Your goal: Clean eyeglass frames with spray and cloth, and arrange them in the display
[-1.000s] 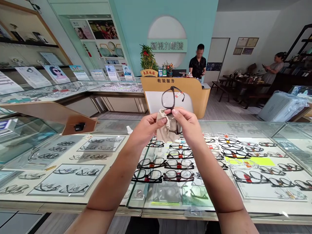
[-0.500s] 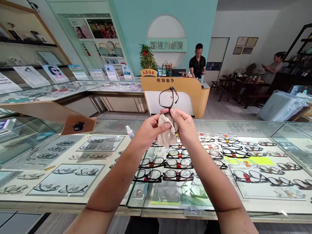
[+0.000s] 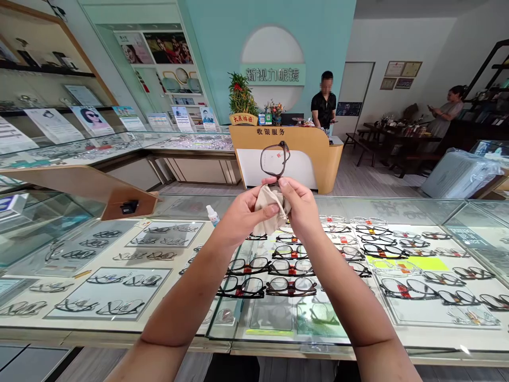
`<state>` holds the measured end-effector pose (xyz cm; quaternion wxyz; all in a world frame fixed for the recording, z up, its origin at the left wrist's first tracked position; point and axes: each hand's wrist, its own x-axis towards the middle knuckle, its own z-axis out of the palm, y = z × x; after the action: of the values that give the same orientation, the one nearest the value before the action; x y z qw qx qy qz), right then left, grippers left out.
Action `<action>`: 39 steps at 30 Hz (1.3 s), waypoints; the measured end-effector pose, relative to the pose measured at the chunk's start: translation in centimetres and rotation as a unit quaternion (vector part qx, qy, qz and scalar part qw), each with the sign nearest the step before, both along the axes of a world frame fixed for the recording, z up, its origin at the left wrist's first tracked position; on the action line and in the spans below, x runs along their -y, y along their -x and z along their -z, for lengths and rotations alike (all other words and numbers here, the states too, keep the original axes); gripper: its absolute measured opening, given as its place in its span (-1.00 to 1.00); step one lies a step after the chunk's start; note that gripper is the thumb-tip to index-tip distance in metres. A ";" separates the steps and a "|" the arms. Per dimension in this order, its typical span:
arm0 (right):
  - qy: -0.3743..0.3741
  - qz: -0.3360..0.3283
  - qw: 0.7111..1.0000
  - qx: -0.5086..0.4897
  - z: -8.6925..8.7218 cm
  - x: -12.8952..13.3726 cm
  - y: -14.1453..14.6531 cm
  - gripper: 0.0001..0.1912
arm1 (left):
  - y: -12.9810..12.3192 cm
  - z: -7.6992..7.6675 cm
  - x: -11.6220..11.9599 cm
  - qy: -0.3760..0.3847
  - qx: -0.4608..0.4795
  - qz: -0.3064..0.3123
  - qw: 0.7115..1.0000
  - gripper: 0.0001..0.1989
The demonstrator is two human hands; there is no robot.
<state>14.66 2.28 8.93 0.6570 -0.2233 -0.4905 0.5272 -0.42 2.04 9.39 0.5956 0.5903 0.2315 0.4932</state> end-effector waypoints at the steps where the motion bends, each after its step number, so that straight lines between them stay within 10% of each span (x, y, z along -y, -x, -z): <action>1: 0.003 -0.002 1.000 -0.003 0.0 0.0 0.0 -0.67 | 0.0 0.1 0.0 -0.008 -0.010 0.003 1.000 -0.16; 16: -0.079 0.026 0.995 0.063 0.6 0.7 0.6 -0.67 | -1.4 0.0 1.1 -0.061 0.068 -0.129 0.987 -0.42; 27: 0.016 0.012 1.000 -0.001 -0.5 0.9 -0.3 -0.67 | 0.9 -0.5 -0.1 -0.054 -0.054 0.029 0.997 -0.44; 39: -0.008 0.019 1.000 0.013 -0.1 1.6 1.1 -0.64 | -1.1 0.3 0.7 -0.077 0.024 -0.137 0.987 -0.42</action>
<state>13.53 0.64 9.01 0.6624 -0.2342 -0.4984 0.5079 0.71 1.34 9.13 0.4804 0.5850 0.2568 0.6009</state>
